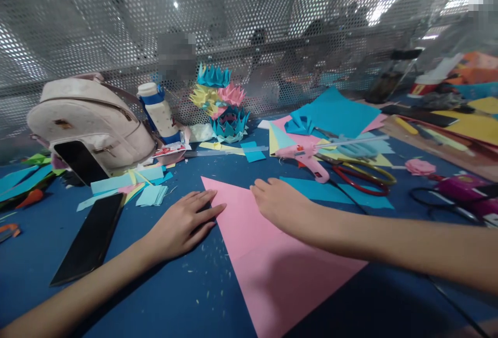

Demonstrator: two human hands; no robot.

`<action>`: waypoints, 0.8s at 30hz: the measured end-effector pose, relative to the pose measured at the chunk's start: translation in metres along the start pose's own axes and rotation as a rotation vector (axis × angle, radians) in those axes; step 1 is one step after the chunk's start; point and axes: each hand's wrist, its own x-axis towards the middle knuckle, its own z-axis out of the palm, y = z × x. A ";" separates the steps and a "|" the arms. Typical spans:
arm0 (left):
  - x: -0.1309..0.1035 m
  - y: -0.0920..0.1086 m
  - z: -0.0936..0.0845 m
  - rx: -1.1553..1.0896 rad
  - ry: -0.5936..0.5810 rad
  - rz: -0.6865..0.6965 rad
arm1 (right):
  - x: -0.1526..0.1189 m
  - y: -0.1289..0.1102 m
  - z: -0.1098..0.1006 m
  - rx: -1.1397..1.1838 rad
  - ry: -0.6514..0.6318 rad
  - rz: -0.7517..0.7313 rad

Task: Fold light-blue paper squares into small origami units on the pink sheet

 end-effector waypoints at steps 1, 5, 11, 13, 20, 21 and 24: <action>0.000 0.000 0.000 0.003 0.001 0.002 | -0.007 0.000 0.001 0.002 0.014 0.019; 0.000 0.001 0.001 0.014 -0.001 0.007 | -0.034 0.002 0.010 0.012 0.028 0.071; 0.001 0.002 0.001 0.035 -0.009 0.008 | -0.079 0.012 0.027 0.190 0.105 0.173; 0.001 0.002 0.002 0.048 -0.012 0.008 | -0.093 0.014 0.030 0.221 0.080 0.194; 0.001 0.004 0.003 0.063 0.004 0.027 | -0.124 0.015 0.025 0.280 0.019 0.269; 0.001 0.004 0.003 0.066 0.005 0.031 | -0.126 0.015 0.022 0.276 0.012 0.264; 0.001 0.004 0.002 0.071 0.014 0.039 | -0.131 0.018 0.009 0.278 0.027 0.315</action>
